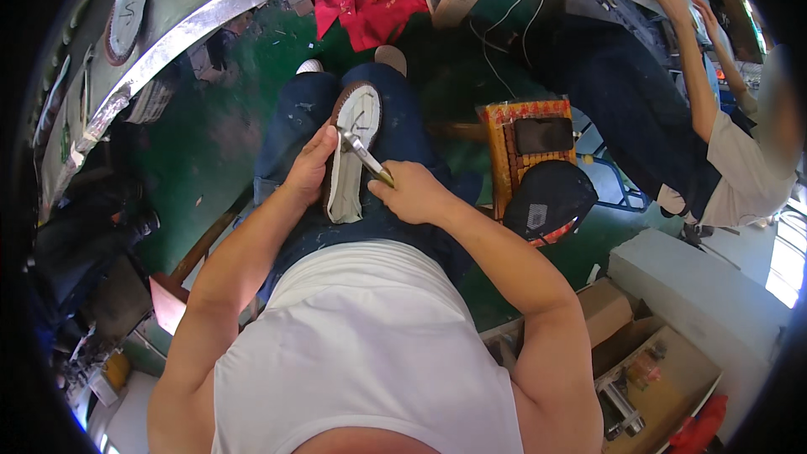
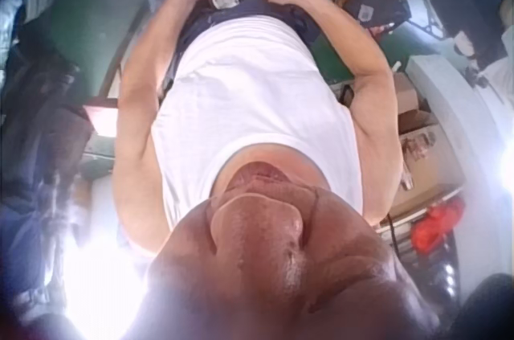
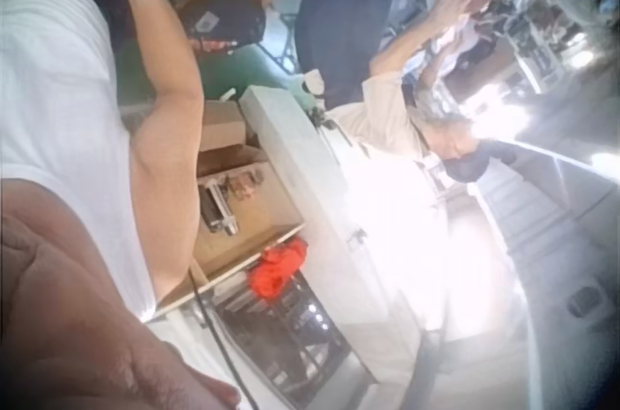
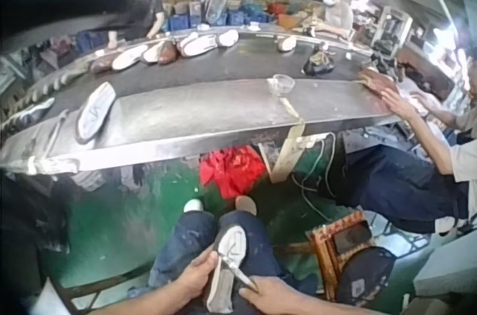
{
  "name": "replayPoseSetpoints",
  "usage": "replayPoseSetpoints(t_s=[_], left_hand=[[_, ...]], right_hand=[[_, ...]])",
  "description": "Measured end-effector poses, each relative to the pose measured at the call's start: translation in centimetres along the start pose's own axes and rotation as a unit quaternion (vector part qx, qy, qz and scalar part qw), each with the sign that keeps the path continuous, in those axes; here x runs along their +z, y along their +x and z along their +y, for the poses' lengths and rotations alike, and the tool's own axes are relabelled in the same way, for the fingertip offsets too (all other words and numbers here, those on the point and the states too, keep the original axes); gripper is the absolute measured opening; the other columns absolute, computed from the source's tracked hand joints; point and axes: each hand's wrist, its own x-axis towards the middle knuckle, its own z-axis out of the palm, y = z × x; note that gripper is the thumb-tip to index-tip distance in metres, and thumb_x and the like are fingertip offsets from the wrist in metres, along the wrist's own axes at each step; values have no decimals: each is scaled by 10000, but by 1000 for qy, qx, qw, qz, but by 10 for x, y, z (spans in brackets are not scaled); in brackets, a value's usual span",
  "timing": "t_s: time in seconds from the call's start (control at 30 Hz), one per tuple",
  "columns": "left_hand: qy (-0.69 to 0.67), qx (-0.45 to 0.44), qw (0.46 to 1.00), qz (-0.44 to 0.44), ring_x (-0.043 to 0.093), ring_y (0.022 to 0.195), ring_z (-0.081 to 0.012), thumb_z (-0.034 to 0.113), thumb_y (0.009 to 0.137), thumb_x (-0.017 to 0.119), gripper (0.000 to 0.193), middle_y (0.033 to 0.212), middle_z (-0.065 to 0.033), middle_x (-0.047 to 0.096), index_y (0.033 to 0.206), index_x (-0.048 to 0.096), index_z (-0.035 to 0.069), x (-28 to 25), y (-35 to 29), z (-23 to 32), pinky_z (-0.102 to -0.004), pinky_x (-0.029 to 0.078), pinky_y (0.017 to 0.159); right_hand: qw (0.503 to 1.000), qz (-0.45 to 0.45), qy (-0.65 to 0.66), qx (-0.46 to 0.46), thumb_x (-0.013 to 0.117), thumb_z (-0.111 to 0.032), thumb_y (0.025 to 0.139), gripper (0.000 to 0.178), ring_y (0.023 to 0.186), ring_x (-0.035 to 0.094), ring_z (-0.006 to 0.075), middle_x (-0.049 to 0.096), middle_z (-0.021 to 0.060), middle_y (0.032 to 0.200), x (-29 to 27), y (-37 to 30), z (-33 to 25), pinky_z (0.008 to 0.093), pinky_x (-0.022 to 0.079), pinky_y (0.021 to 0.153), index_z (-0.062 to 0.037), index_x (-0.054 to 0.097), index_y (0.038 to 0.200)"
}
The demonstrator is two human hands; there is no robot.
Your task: Manually lasting shoes by pulling the upper over the last and trimming excess material using pliers and a knife.
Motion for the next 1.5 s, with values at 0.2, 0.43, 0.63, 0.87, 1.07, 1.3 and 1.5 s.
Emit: replayPoseSetpoints(t_s=[0.2,0.43,0.63,0.87,1.07,1.3,1.5], left_hand=[[7,-22,1000,19,571,1137,-139,291,992,601,514,1290,-43,606,1447,470,92,14,-2,3,-310,454,992],[132,-62,989,32,614,1007,-142,262,953,634,443,1149,-70,660,1323,570,28,22,8,12,-299,486,904],[207,-48,973,88,634,963,-175,270,937,613,433,1086,-103,677,1274,586,-1,24,18,5,-322,495,875],[295,-88,950,48,632,981,-188,280,929,623,466,1099,-118,671,1297,565,-1,30,18,18,-337,497,874],[299,-135,945,15,629,983,-188,261,906,667,435,1106,-103,665,1258,584,20,25,20,27,-341,491,891],[262,-230,937,-30,655,970,-177,261,895,701,404,1095,-48,678,1245,588,92,17,30,52,-386,516,853],[247,-239,938,-37,660,1012,-220,288,890,683,419,1119,-70,681,1254,601,98,16,33,48,-462,512,895]], right_hand=[[916,-158,360,76,595,-213,981,213,542,521,87,627,67,764,-6,9,38,225,352,432,-2,603,1010],[821,-303,475,89,589,-189,974,286,815,691,165,665,124,950,-40,14,78,200,511,474,40,568,1143],[971,-182,126,86,549,-241,993,319,804,696,170,680,108,950,-92,-18,30,283,561,545,32,573,1158],[979,0,-199,-46,459,-333,1026,399,668,660,227,666,125,771,-78,24,-16,365,502,642,30,592,930],[967,35,-212,-139,524,-337,990,402,683,655,347,652,190,721,-63,18,8,427,495,656,49,595,904],[983,-114,-141,5,572,-325,955,384,866,664,404,684,240,866,-71,-30,-8,447,513,796,55,626,977],[933,-27,-317,-168,646,-233,910,415,941,640,407,638,282,944,-36,-28,6,439,503,888,71,577,1184]])
